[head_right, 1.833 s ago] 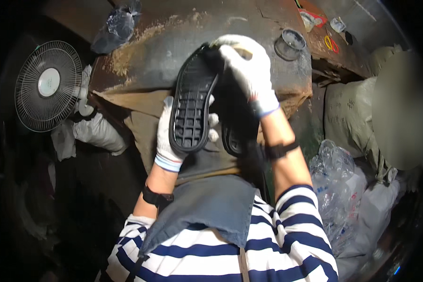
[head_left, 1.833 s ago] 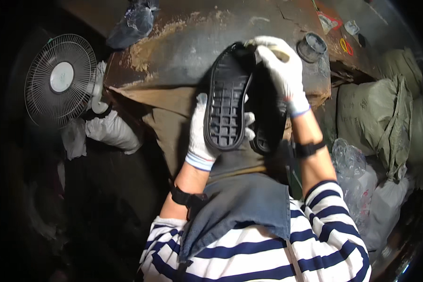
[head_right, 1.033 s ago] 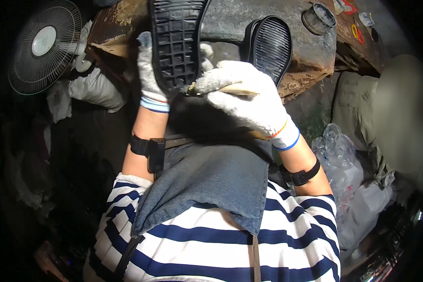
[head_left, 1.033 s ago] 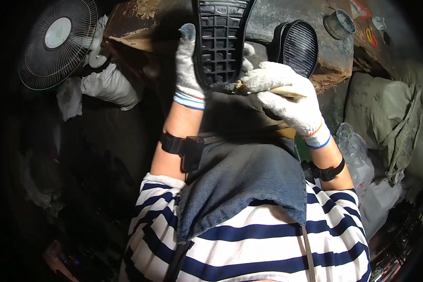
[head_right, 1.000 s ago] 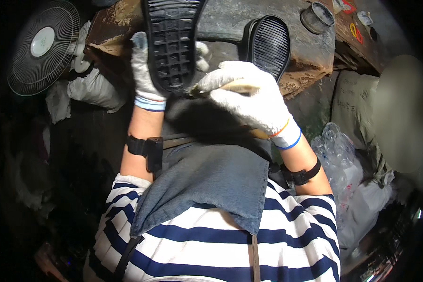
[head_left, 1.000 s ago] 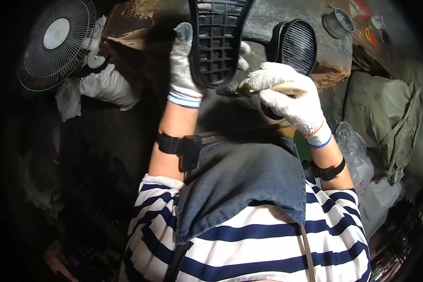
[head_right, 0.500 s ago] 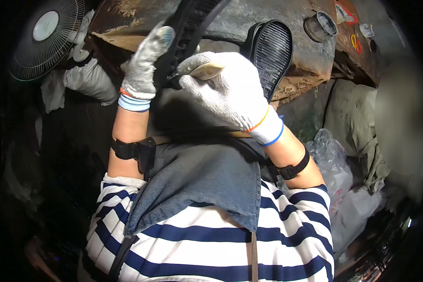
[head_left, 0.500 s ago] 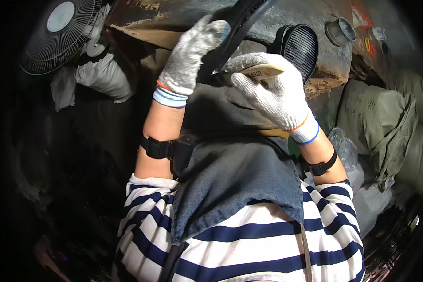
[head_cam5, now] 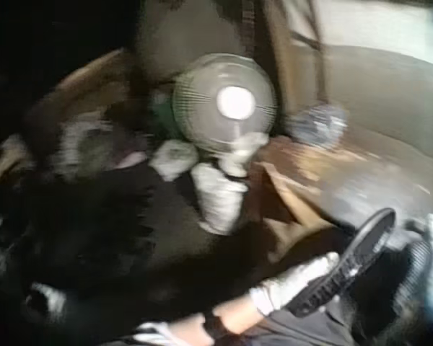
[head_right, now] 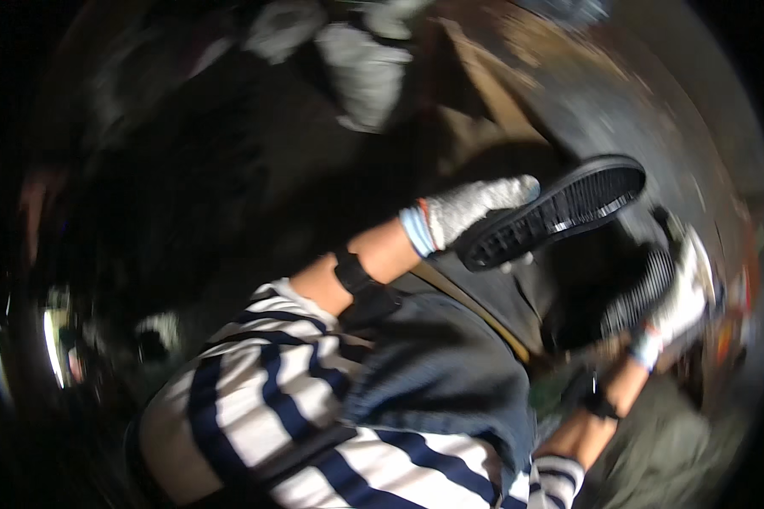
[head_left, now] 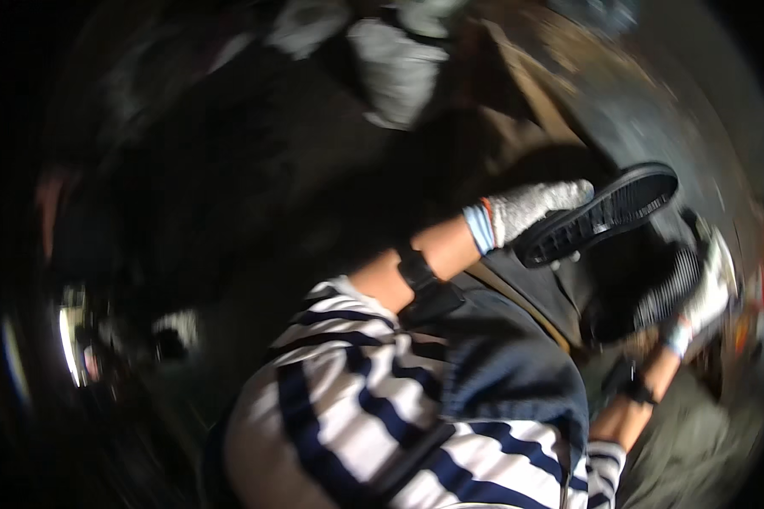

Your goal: Applying adhesive to the bottom of shoe soles using a brush.

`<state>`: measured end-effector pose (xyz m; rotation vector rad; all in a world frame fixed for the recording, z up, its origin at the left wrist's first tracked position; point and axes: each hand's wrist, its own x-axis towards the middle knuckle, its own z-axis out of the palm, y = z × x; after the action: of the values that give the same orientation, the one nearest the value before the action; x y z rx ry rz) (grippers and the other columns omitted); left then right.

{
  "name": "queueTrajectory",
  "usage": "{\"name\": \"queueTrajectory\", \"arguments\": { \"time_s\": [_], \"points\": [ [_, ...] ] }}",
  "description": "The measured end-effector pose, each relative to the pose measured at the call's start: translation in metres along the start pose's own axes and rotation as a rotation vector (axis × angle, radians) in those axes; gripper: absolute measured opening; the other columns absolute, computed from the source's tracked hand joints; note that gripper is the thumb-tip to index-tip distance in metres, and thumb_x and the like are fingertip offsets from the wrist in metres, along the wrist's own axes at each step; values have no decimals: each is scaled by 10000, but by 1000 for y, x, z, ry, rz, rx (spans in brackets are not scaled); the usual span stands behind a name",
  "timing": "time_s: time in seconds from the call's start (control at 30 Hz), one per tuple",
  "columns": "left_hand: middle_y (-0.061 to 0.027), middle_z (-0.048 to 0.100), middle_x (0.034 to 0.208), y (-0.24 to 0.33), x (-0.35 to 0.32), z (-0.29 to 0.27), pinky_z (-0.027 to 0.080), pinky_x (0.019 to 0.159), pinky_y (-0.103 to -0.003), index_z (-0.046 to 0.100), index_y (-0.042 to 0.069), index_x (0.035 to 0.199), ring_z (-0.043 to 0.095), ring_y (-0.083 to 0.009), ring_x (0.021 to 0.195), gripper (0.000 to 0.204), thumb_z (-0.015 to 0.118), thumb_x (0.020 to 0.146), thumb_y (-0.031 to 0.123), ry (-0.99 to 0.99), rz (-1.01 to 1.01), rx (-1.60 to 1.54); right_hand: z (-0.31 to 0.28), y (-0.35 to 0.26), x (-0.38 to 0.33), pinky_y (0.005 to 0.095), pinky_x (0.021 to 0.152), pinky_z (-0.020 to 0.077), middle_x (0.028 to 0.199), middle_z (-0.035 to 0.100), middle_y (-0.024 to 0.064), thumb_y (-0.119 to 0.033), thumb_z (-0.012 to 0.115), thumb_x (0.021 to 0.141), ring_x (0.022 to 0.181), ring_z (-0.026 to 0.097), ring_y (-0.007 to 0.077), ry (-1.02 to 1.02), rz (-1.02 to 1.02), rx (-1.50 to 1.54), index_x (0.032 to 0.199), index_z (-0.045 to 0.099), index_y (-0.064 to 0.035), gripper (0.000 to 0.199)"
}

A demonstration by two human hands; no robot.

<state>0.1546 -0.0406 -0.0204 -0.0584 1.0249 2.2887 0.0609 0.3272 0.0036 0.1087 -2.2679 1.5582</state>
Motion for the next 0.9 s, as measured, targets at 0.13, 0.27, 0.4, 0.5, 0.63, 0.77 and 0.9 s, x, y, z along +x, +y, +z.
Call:
{"name": "queueTrajectory", "arguments": {
  "time_s": [0.13, 0.27, 0.4, 0.5, 0.63, 0.77, 0.9],
  "points": [
    [-244, 710, 1137, 35, -89, -79, 619, 688, -613, 539, -23, 1308, 721, -488, 893, 514, 506, 1053, 422, 94, 455, -336, -15, -29, -17, 359, 1024, 525, 1228, 731, 169, -193, 530, 1090, 1102, 697, 227, 42, -74, -54, 1310, 647, 96, 381],
    [-262, 410, 1561, 128, -175, -116, 368, 1192, -609, 307, -23, 1542, 406, -425, 1444, 1051, 609, 896, 749, 85, 1142, -983, -50, -24, -25, 359, 1046, 522, 1255, 725, 170, -207, 491, 1106, 1127, 696, 227, 125, -110, -276, 1352, 615, 97, 410],
    [-207, 354, 1619, 141, -96, -157, 340, 1194, -669, 25, 234, 1678, 412, -425, 1440, 1027, 605, 948, 665, 170, 1129, -841, -33, -37, -42, 331, 994, 540, 1281, 739, 111, -169, 571, 1053, 1105, 716, 208, 207, -536, -928, 1307, 711, -53, 312],
    [-192, 571, 1366, 59, 28, -131, 458, 1142, -513, 534, 28, 1364, 570, -353, 1279, 601, 711, 961, 438, 57, 670, -122, -11, -43, -35, 351, 983, 549, 1266, 745, 96, -162, 600, 1025, 1107, 716, 215, 201, -468, -814, 1297, 717, -71, 310],
    [-199, 649, 1166, -54, 101, 14, 523, 985, -429, 673, 43, 1123, 638, -310, 1088, 342, 748, 950, 329, 146, 194, 912, -49, -29, -15, 337, 994, 527, 1210, 750, 123, -110, 594, 993, 1130, 698, 248, 316, -438, -649, 1252, 728, -43, 299],
    [-273, 499, 1471, -108, 89, 90, 405, 1118, -546, 556, 23, 1423, 494, -438, 1335, 826, 784, 837, 559, 263, 743, 1709, -98, -31, -20, 385, 913, 559, 1165, 750, 130, -128, 619, 976, 1020, 719, 293, 418, -321, -414, 1249, 715, -87, 293],
    [-247, 490, 1492, -121, 83, 131, 333, 1159, -595, 566, 49, 1427, 452, -458, 1366, 793, 800, 806, 484, -84, 906, 1777, -156, 4, -12, 400, 902, 567, 1109, 754, 114, -119, 634, 952, 993, 723, 281, 476, -636, -1280, 1196, 713, -91, 258]
  ]
}}
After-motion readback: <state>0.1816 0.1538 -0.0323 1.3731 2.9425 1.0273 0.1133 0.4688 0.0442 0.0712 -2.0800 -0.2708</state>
